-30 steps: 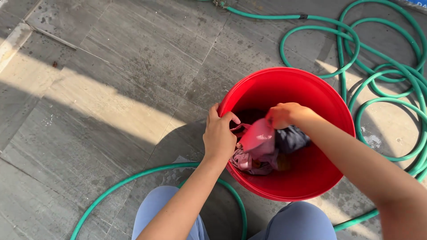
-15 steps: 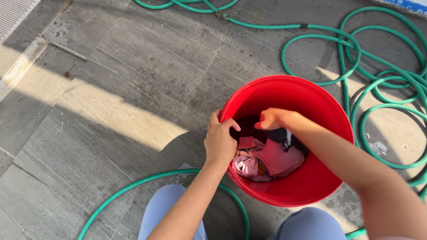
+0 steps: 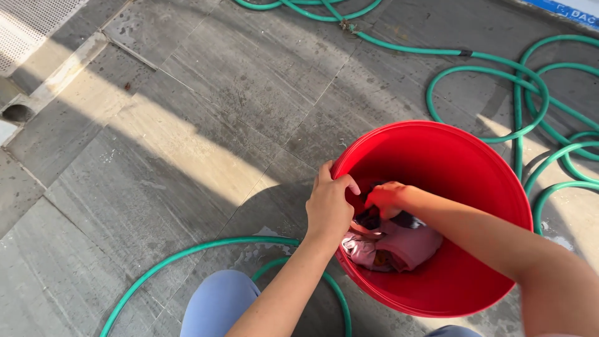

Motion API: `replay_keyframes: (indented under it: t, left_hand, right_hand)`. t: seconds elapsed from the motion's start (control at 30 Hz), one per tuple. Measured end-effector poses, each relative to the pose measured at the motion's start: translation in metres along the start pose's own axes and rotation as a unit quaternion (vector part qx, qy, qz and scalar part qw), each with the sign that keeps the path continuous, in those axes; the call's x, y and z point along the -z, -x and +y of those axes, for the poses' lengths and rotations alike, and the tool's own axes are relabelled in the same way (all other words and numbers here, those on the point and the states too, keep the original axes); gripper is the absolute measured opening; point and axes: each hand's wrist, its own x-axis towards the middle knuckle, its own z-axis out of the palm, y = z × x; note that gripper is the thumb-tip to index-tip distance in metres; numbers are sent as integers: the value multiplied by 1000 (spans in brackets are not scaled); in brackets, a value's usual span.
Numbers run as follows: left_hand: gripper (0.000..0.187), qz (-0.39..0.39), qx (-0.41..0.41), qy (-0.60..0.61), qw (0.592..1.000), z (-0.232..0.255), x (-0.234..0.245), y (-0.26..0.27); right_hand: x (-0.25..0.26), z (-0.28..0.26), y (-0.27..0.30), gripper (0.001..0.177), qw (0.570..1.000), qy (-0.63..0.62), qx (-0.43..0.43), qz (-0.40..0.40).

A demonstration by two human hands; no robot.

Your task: Hanging wet laundry on a circular drying rack and carrying a bucket.

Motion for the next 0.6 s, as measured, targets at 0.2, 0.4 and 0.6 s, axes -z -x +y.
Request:
replay_keyframes:
  t: [0.2, 0.4, 0.6]
  left_hand:
    - [29, -3, -1, -11, 1000, 2, 1, -2]
    - [30, -7, 4, -22, 1000, 1, 0, 0]
    - [29, 0, 0, -21, 1000, -1, -1, -2]
  right_hand:
    - [50, -13, 152, 66, 996, -12, -79, 44]
    - [63, -9, 222, 73, 961, -66, -183, 198]
    - [86, -36, 240, 72, 898, -137, -190, 373]
